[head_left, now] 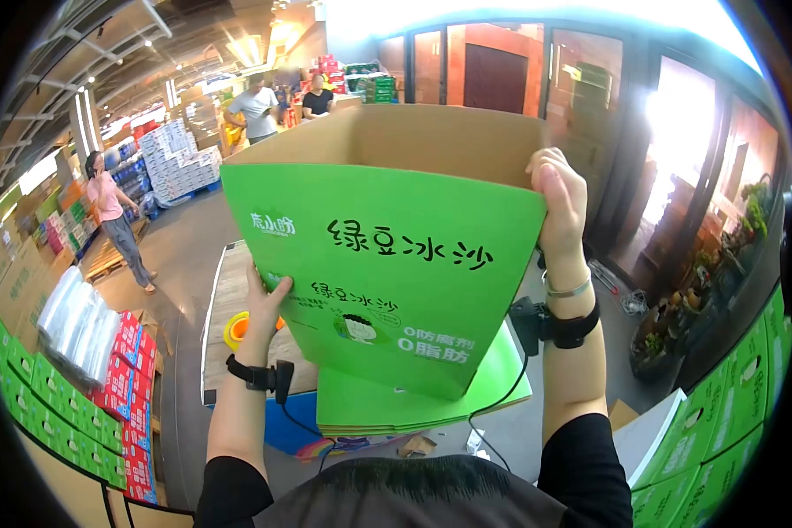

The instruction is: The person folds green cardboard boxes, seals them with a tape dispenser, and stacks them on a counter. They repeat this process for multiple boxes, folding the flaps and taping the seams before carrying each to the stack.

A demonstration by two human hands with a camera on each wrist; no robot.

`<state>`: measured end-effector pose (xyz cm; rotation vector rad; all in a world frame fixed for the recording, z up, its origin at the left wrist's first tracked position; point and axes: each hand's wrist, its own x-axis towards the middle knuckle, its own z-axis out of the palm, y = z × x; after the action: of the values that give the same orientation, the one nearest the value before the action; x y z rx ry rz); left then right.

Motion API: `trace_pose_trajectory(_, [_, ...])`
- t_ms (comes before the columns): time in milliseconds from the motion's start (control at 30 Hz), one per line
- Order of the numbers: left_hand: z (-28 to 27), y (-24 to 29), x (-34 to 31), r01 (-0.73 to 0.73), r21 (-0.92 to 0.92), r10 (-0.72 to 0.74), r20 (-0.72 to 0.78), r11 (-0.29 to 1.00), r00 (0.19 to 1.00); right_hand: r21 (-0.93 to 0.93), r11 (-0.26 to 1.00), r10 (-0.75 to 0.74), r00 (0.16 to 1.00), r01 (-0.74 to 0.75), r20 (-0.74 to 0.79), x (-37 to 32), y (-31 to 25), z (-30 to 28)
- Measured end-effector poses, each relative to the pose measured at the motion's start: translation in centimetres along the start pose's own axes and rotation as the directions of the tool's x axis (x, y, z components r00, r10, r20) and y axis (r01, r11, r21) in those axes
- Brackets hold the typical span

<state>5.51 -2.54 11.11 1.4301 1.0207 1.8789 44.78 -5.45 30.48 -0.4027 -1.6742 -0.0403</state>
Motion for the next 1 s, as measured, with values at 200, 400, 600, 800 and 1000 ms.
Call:
trace_pose_trajectory(200, [0.8,-0.7,0.0,-0.145,0.245,0.166,-0.067,0.959,0.984,0.431,0.9,0.024,0.995,-0.064,0.099,-0.5,1.2,-0.1])
trace_pose_trajectory(400, [0.7,-0.1,-0.2,-0.108,0.187,0.116,-0.036,0.976,0.993,0.187,0.97,0.135,0.985,-0.153,0.105,-0.4,2.0,-1.8])
trace_pose_trajectory(600, [-0.7,-0.2,0.0,-0.132,0.214,0.13,0.023,0.968,0.991,0.257,0.964,0.068,0.998,-0.066,-0.002,-2.5,1.7,-0.8])
trace_pose_trajectory(800, [0.0,4.0,2.3,-0.196,0.002,0.194,0.142,0.981,0.971,0.196,0.96,0.201,0.979,-0.202,0.025,-11.8,0.8,-0.1])
trace_pose_trajectory(1000, [-1.3,3.2,4.3,-0.088,-0.025,0.091,0.292,0.996,0.952,-0.03,0.942,0.335,0.935,-0.333,0.116,-13.0,0.6,-0.2])
